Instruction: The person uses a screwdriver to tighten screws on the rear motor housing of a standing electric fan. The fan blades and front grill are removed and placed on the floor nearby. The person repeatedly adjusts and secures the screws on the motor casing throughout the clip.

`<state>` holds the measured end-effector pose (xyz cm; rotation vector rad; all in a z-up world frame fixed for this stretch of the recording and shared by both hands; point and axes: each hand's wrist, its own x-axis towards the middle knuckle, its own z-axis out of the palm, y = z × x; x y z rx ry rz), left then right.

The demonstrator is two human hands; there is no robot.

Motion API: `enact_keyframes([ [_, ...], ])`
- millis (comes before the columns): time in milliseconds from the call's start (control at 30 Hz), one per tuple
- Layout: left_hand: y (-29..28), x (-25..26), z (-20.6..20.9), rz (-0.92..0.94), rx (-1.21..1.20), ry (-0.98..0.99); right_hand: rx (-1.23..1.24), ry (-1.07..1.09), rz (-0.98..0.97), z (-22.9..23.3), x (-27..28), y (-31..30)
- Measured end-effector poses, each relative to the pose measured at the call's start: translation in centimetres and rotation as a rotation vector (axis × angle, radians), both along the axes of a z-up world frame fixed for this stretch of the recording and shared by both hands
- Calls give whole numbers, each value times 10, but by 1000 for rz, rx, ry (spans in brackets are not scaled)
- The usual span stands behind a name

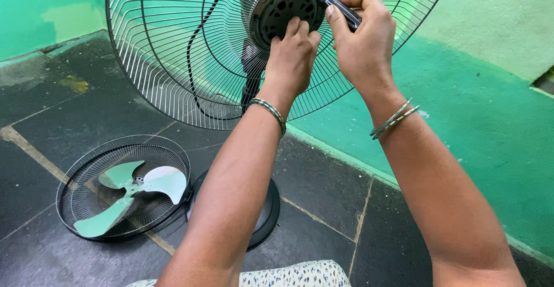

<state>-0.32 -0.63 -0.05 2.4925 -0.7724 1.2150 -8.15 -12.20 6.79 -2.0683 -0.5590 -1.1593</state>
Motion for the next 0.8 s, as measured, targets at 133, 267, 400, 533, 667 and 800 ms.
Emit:
enact_keyframes([
  [133,-1,-1,2,16,15,15,-95,-121,-33,-2,0,0],
  [267,0,0,0,-11,-33,-45,-115,-174,-50,-5,3,4],
  [400,0,0,-1,-36,-44,-15,-162,-216,-82,-4,3,5],
  [533,1,0,-2,-50,-47,-10,-289,-291,-168,-4,4,2],
  [667,0,0,-1,-37,-43,-31,-411,-368,-305,-3,4,3],
  [800,0,0,-2,-37,-41,-36,-475,-429,-310,0,4,2],
])
